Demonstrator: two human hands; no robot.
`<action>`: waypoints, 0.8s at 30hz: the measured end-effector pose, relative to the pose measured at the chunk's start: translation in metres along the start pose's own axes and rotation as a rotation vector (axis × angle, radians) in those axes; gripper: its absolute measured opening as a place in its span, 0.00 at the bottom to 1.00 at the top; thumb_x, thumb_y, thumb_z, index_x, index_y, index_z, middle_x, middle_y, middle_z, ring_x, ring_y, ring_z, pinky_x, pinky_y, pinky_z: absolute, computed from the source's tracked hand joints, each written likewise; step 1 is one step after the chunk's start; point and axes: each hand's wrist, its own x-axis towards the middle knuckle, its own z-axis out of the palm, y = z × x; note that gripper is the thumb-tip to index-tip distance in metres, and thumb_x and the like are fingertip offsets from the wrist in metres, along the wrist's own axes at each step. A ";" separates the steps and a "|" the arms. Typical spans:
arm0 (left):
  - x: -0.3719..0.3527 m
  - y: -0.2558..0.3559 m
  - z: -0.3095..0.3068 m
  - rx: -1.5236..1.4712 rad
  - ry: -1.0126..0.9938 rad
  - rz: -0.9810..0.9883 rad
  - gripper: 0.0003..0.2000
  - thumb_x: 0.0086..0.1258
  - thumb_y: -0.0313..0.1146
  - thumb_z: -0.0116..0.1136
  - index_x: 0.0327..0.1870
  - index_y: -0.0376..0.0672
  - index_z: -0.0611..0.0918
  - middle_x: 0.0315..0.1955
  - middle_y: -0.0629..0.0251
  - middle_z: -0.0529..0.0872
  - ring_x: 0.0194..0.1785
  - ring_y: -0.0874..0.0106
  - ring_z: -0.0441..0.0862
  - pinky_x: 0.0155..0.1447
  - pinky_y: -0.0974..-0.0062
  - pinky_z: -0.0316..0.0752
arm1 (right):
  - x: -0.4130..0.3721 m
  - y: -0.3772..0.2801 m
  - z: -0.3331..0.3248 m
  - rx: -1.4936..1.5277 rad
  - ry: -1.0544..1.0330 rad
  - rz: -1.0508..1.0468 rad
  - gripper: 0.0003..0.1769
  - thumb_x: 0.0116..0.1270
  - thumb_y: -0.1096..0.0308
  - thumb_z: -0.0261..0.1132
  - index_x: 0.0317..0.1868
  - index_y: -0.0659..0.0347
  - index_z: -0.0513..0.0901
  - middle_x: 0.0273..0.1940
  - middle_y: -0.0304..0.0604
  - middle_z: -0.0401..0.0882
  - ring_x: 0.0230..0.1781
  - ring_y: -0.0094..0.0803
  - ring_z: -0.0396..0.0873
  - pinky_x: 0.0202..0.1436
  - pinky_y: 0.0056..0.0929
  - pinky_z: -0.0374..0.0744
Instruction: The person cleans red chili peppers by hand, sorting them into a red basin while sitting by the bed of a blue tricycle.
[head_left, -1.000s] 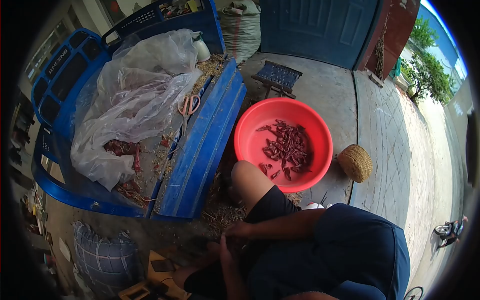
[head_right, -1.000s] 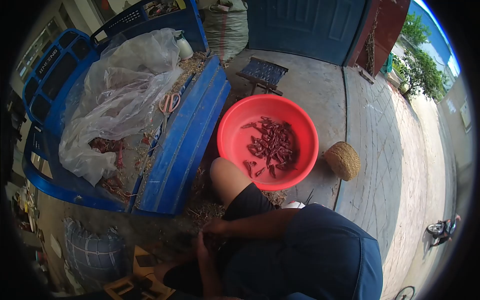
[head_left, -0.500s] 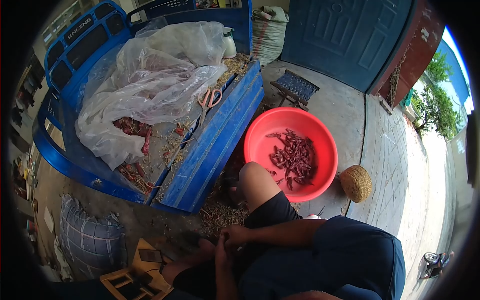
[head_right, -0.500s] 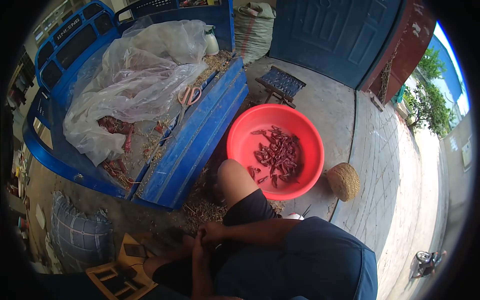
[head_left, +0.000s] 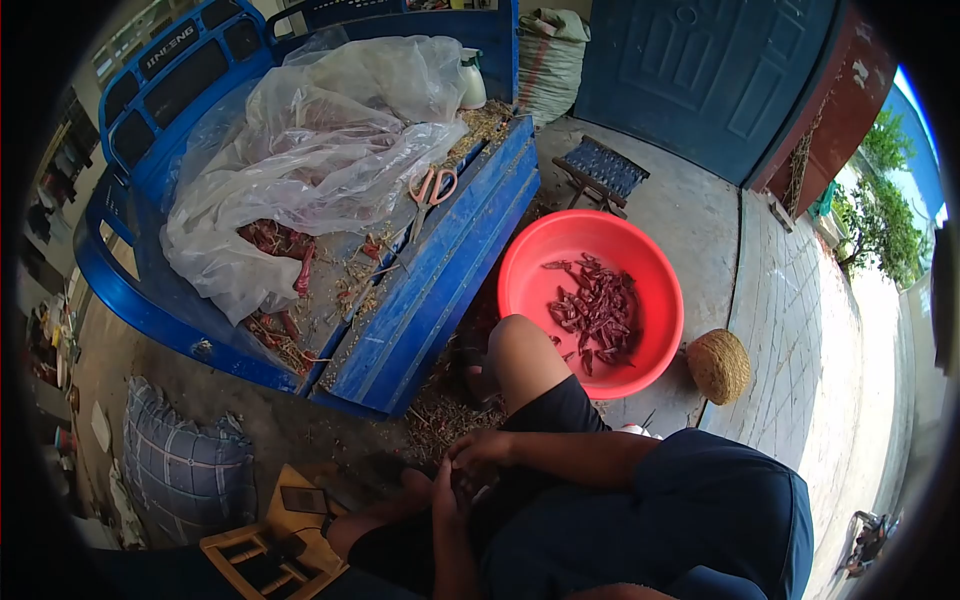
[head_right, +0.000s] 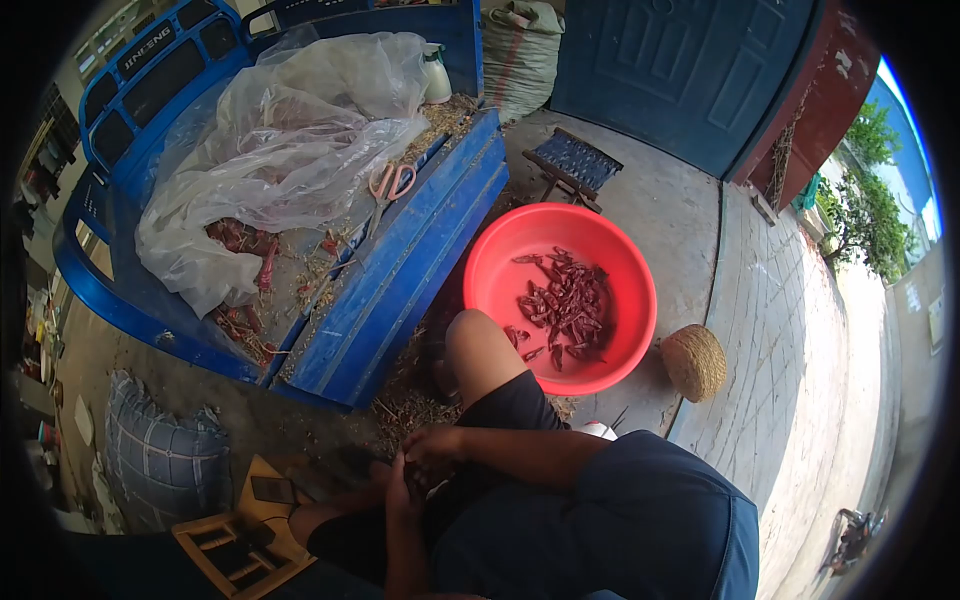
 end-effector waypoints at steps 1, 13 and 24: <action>-0.001 0.000 -0.002 -0.027 0.046 -0.008 0.20 0.82 0.46 0.42 0.65 0.43 0.72 0.40 0.69 0.80 0.37 0.78 0.79 0.41 0.77 0.78 | 0.001 0.001 -0.001 -0.002 -0.001 0.001 0.17 0.65 0.64 0.70 0.52 0.60 0.83 0.41 0.37 0.84 0.41 0.26 0.82 0.46 0.26 0.82; 0.005 -0.004 -0.003 -0.058 0.002 0.080 0.10 0.78 0.40 0.49 0.48 0.45 0.78 0.31 0.73 0.81 0.29 0.80 0.77 0.31 0.80 0.72 | 0.004 0.012 0.014 0.176 0.265 -0.071 0.10 0.69 0.63 0.70 0.46 0.58 0.85 0.35 0.32 0.82 0.36 0.21 0.79 0.41 0.21 0.79; -0.013 0.004 0.016 -0.017 0.106 0.036 0.08 0.77 0.39 0.53 0.46 0.46 0.78 0.27 0.75 0.77 0.27 0.80 0.74 0.30 0.79 0.68 | -0.005 -0.003 0.013 -0.200 0.326 -0.063 0.14 0.67 0.55 0.71 0.40 0.58 0.88 0.37 0.36 0.85 0.42 0.25 0.79 0.46 0.30 0.78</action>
